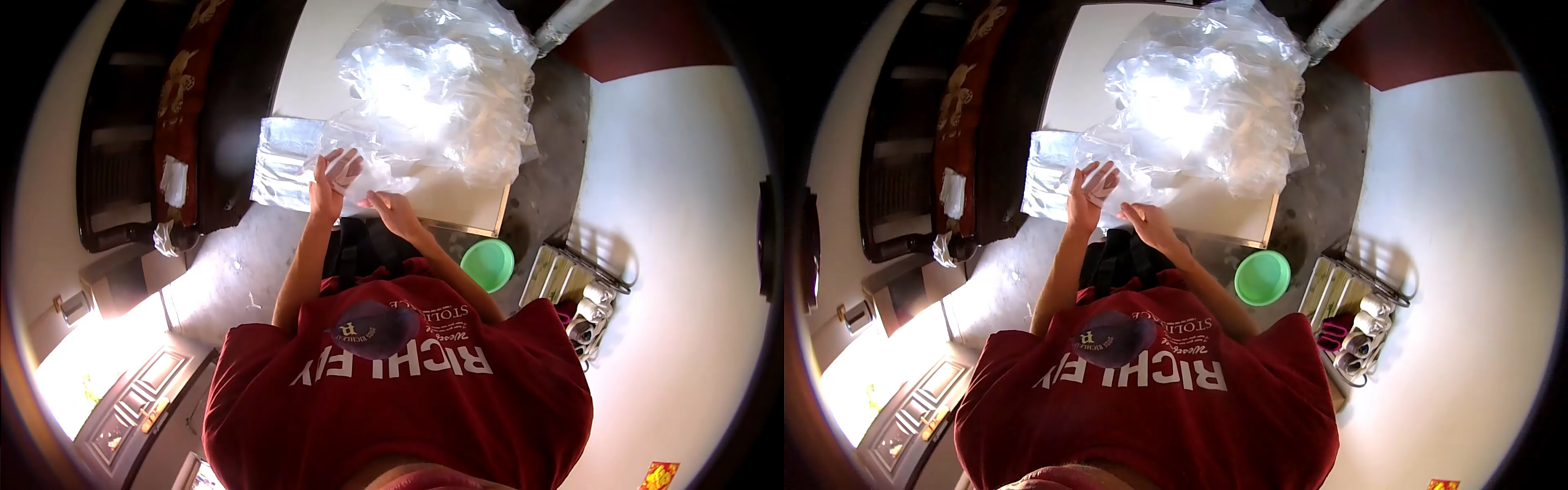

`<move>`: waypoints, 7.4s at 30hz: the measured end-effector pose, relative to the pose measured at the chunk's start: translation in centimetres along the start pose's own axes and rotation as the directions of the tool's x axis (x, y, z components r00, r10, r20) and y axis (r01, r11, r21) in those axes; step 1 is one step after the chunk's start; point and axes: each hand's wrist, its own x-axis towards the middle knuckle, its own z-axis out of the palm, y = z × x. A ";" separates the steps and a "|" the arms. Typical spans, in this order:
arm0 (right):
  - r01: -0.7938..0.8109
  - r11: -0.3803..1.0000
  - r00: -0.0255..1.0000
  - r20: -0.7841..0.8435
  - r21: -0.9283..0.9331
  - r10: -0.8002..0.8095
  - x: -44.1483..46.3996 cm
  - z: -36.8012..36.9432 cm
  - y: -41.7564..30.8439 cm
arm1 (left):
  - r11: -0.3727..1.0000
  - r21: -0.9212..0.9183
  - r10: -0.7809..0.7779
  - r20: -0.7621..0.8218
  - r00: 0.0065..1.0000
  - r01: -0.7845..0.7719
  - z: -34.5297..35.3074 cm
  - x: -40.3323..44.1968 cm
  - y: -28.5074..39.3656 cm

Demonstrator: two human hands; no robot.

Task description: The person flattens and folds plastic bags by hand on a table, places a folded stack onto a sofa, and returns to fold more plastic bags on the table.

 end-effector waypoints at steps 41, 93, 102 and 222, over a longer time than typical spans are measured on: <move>-0.104 0.715 0.564 -0.551 0.692 0.615 0.7 15.4 7.1 | 0.940 0.076 -0.261 -0.462 0.848 0.331 -30.0 2.2 8.1; -0.582 0.730 0.681 -0.705 -0.358 0.197 8.3 5.6 10.2 | 0.494 0.788 -0.183 -0.321 0.929 0.369 -29.6 12.1 11.2; -0.472 0.826 0.605 -0.795 -0.309 0.048 9.1 3.4 12.7 | 0.528 0.831 0.023 -0.222 0.975 0.177 -30.5 13.8 9.1; -0.006 0.822 0.551 -0.684 0.569 0.477 2.2 7.4 6.3 | 0.815 0.474 -0.199 -0.310 0.930 0.333 -26.7 7.0 13.6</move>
